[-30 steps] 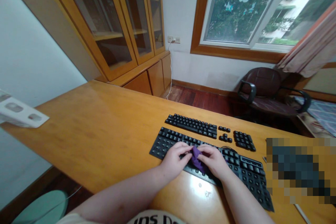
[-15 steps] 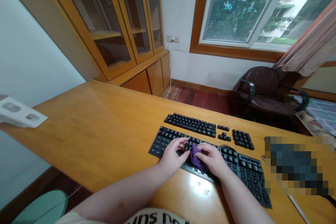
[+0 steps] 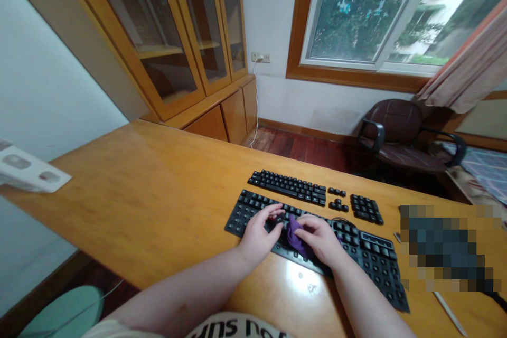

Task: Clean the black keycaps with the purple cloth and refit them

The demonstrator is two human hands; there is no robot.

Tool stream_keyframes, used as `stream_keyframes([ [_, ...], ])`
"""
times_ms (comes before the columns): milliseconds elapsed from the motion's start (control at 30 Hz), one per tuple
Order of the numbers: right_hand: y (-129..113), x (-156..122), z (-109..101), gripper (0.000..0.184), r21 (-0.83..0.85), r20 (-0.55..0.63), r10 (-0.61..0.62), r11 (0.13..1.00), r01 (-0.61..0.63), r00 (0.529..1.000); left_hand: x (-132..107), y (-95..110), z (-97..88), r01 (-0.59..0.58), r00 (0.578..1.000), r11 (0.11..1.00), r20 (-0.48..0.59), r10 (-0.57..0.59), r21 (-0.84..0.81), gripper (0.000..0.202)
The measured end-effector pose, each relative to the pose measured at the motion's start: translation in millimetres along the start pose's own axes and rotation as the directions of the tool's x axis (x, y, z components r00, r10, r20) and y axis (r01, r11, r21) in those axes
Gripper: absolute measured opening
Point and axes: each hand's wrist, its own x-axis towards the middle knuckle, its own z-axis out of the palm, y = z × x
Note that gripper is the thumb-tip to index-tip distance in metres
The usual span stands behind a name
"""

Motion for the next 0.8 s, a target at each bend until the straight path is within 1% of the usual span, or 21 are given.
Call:
stream_keyframes([
  [167,3,0,0,0.010,-0.004,0.004,0.004,1.000,-0.004,1.000,0,3,-3.8,-0.084,0.996,0.990,-0.021,0.087,0.110,0.027],
  [300,4,-1,0,0.009,0.000,0.004,0.004,1.000,-0.004,1.000,2,2,-5.7,-0.150,0.988,0.980,-0.020,0.154,0.131,0.025],
  [400,3,-2,1,0.010,-0.011,0.009,0.010,1.000,-0.010,1.000,1,2,-6.2,-0.158,0.987,0.973,0.009,0.158,0.170,0.023],
  [467,3,-2,1,0.010,-0.015,0.011,0.013,1.000,-0.012,1.000,1,8,-11.4,-0.146,0.989,0.965,0.043,0.140,0.216,0.023],
  [533,2,-2,1,0.011,-0.012,0.009,0.015,1.000,-0.015,1.000,1,18,-25.1,-0.162,0.984,0.945,0.124,0.131,0.286,0.026],
  [600,2,-2,1,0.012,-0.008,0.006,0.018,1.000,-0.018,1.000,5,27,-48.0,-0.248,0.955,0.892,0.249,0.160,0.378,0.030],
  [633,2,-2,1,0.012,-0.008,0.003,0.019,1.000,-0.019,1.000,8,30,-61.7,-0.294,0.941,0.854,0.285,0.181,0.429,0.028],
  [667,2,-2,1,0.011,-0.011,0.000,0.020,1.000,-0.020,1.000,12,31,-75.9,-0.302,0.944,0.827,0.272,0.189,0.475,0.026],
  [700,3,-2,1,0.011,-0.015,-0.002,0.019,1.000,-0.019,1.000,17,28,-89.7,-0.271,0.958,0.812,0.223,0.178,0.517,0.025],
  [767,3,-2,1,0.011,-0.023,-0.002,0.018,1.000,-0.018,1.000,27,17,-113.2,-0.193,0.981,0.794,0.141,0.136,0.576,0.026],
  [800,4,-2,1,0.011,-0.026,-0.002,0.017,1.000,-0.017,1.000,32,9,-122.1,-0.165,0.986,0.788,0.114,0.120,0.593,0.025],
])
